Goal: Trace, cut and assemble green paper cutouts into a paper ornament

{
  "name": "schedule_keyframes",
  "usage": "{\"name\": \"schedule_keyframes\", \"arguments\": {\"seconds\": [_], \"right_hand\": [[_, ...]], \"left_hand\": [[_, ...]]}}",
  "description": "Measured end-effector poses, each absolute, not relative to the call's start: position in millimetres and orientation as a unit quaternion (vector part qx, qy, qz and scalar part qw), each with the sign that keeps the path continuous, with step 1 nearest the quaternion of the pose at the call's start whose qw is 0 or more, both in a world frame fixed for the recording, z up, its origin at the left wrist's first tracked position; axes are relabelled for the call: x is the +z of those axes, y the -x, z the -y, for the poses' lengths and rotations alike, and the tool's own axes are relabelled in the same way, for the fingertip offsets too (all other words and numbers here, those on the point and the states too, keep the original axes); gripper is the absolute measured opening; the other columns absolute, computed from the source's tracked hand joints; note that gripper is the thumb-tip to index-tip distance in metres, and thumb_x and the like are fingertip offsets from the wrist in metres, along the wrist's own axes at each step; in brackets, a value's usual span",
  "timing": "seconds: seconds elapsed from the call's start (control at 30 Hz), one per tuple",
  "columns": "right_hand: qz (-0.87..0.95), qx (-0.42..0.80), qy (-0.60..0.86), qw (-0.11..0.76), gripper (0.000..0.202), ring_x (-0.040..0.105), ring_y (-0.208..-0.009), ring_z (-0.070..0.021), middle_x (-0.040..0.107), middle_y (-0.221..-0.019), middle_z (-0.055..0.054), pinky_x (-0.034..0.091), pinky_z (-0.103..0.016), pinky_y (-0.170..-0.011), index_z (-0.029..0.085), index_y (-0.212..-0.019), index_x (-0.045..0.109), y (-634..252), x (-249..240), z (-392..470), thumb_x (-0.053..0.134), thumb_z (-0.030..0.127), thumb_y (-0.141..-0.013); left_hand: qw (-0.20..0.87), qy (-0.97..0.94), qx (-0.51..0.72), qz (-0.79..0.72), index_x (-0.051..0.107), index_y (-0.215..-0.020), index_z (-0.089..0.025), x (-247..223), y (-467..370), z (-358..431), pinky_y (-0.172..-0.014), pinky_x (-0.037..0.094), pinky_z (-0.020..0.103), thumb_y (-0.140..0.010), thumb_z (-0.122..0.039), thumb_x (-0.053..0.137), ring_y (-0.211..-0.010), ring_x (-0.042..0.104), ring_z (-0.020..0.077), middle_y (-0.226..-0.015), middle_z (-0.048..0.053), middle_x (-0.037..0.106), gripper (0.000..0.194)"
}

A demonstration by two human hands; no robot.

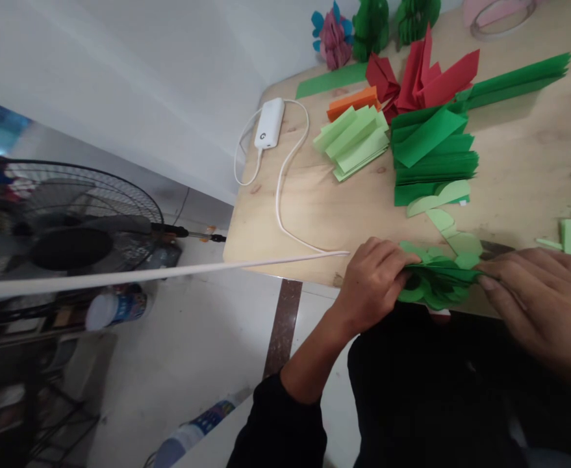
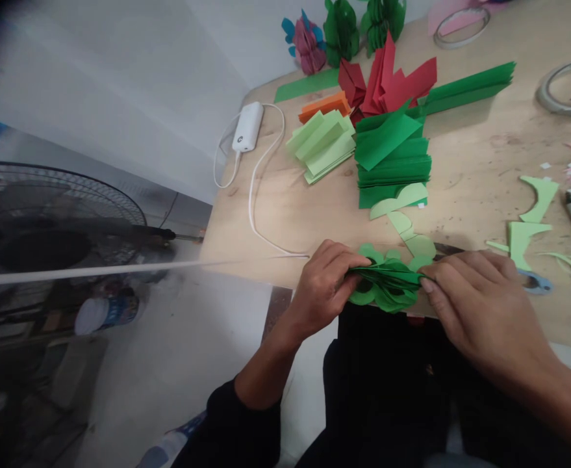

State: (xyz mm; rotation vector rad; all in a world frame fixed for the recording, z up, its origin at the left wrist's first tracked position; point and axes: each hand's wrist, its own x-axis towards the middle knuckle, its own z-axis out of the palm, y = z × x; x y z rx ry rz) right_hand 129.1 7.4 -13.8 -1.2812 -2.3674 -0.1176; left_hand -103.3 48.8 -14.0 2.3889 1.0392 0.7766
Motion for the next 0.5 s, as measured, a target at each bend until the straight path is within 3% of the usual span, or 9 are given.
{"name": "schedule_keyframes", "arguments": {"seconds": [0.5], "right_hand": [[0.847,0.014,0.481,0.224,0.015,0.052,-0.076,-0.0204,0.06,-0.077,-0.005,0.038,-0.035,-0.07,0.019,-0.088,0.051,-132.2,-9.7,-4.6,0.041,0.03,-0.089]], "left_hand": [[0.21,-0.844,0.317,-0.378,0.061,-0.101,-0.015,-19.5,103.4,-42.6,-0.082,0.049,0.034,-0.089,-0.016,0.047,-0.09,0.055,0.0175,-0.093,0.006,0.064,0.018]]}}
